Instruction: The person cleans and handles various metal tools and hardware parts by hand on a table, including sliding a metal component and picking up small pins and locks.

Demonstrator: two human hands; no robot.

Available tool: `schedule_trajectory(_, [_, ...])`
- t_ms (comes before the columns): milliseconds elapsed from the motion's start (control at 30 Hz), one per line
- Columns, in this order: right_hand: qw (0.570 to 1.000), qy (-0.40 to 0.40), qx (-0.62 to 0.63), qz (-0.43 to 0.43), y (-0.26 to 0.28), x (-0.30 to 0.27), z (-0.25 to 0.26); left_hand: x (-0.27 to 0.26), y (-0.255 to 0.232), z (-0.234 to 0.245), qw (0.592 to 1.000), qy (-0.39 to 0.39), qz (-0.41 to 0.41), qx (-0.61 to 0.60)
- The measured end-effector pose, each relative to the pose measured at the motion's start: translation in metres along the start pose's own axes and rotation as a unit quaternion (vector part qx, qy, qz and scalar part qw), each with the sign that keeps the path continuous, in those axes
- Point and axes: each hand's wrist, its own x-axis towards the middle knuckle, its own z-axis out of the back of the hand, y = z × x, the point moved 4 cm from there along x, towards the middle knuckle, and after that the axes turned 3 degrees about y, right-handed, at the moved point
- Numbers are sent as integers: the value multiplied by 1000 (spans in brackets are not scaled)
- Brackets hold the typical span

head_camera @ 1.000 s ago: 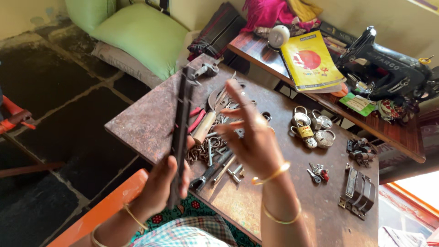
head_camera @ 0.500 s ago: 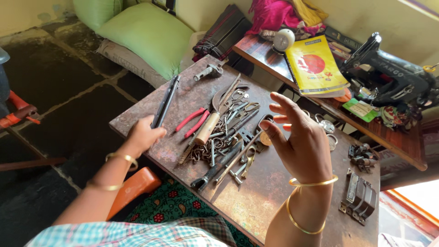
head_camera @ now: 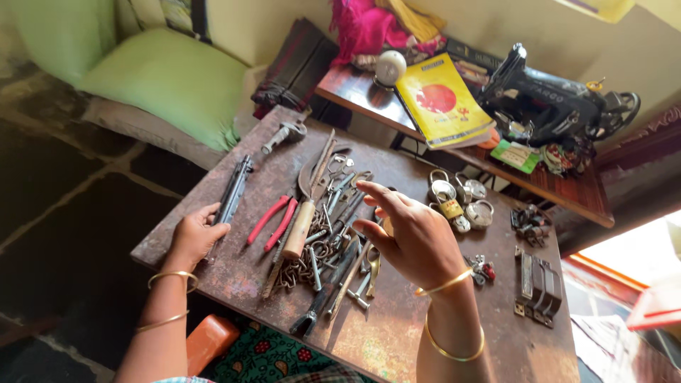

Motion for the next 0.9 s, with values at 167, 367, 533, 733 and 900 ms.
schedule_trajectory(167, [997,0,48,59,14,5,-12,-22,-38,-1,987,-15,-18,156])
schedule_trajectory(367, [967,-80,150,190,61,-33,16,-34,-68,-6,917,-57,-137,371])
schedule_trajectory(533, [970,-84,90,209,81,-53,42,-34,-67,-6,888,-49,-170,425])
schedule_trajectory(733, [986,-30,40,158,89,-70,53,-45,-66,-7,846,-89,-177,496])
schedule_trajectory(900, [995,-54,76,42,85,-85,48,-42,-50,7,851,-112,-192,476])
